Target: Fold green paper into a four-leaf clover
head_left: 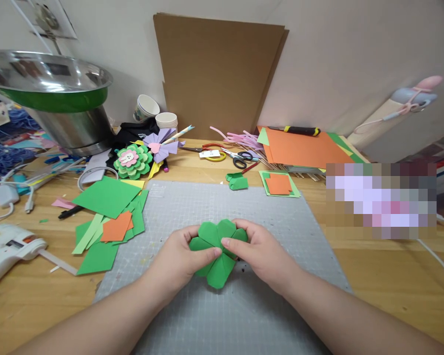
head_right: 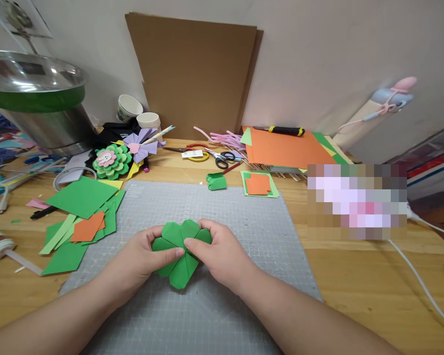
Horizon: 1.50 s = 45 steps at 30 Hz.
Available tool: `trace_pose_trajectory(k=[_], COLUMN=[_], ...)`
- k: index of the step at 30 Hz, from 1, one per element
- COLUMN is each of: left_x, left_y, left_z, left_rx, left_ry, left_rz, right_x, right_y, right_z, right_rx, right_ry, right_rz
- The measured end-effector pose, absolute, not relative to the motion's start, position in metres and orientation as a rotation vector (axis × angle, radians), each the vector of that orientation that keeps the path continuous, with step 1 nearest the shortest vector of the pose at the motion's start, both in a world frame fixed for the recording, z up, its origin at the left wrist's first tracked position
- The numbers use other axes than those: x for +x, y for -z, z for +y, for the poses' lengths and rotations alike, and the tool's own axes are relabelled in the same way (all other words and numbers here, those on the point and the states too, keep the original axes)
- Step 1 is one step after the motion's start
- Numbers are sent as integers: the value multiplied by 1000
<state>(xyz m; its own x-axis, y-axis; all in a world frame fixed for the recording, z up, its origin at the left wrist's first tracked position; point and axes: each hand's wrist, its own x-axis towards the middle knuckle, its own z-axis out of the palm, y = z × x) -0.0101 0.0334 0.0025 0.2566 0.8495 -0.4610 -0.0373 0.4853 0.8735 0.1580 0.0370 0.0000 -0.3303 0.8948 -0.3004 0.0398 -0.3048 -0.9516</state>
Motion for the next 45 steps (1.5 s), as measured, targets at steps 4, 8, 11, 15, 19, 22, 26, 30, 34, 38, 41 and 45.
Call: trace_pose_trajectory(k=[4, 8, 11, 15, 19, 22, 26, 30, 34, 38, 41, 45], left_x=[-11, -13, -13, -13, -13, -14, -13, -12, -13, -13, -12, -10], left_y=[-2, 0, 1, 0, -1, -1, -2, -3, -3, -2, -1, 0], left_z=[32, 35, 37, 37, 37, 38, 38, 38, 38, 36, 34, 34], left_rx=[966, 791, 657, 634, 625, 626, 625, 627, 641, 669, 686, 689], left_ry=[-717, -857, -976, -972, -914, -895, -898, -907, -933, -911, -896, -908], left_rz=[1195, 1137, 1110, 1064, 1001, 979, 946, 941, 961, 937, 895, 889], right_x=[157, 156, 154, 148, 147, 148, 150, 149, 149, 147, 144, 141], right_y=[2, 1, 1, 3, 3, 1, -1, 1, 3, 6, 8, 7], right_z=[36, 36, 35, 32, 30, 32, 32, 31, 31, 29, 27, 26], right_rx=[-1228, -1137, -1126, -1143, -1207, -1236, -1253, -1256, -1260, -1200, -1125, -1107], right_ry=[-1672, -1571, -1703, -1809, -1770, -1753, -1749, -1745, -1715, -1759, -1832, -1845], right_rz=[-1294, -1179, -1191, -1206, -1164, -1153, -1159, -1174, -1173, -1144, -1052, -997])
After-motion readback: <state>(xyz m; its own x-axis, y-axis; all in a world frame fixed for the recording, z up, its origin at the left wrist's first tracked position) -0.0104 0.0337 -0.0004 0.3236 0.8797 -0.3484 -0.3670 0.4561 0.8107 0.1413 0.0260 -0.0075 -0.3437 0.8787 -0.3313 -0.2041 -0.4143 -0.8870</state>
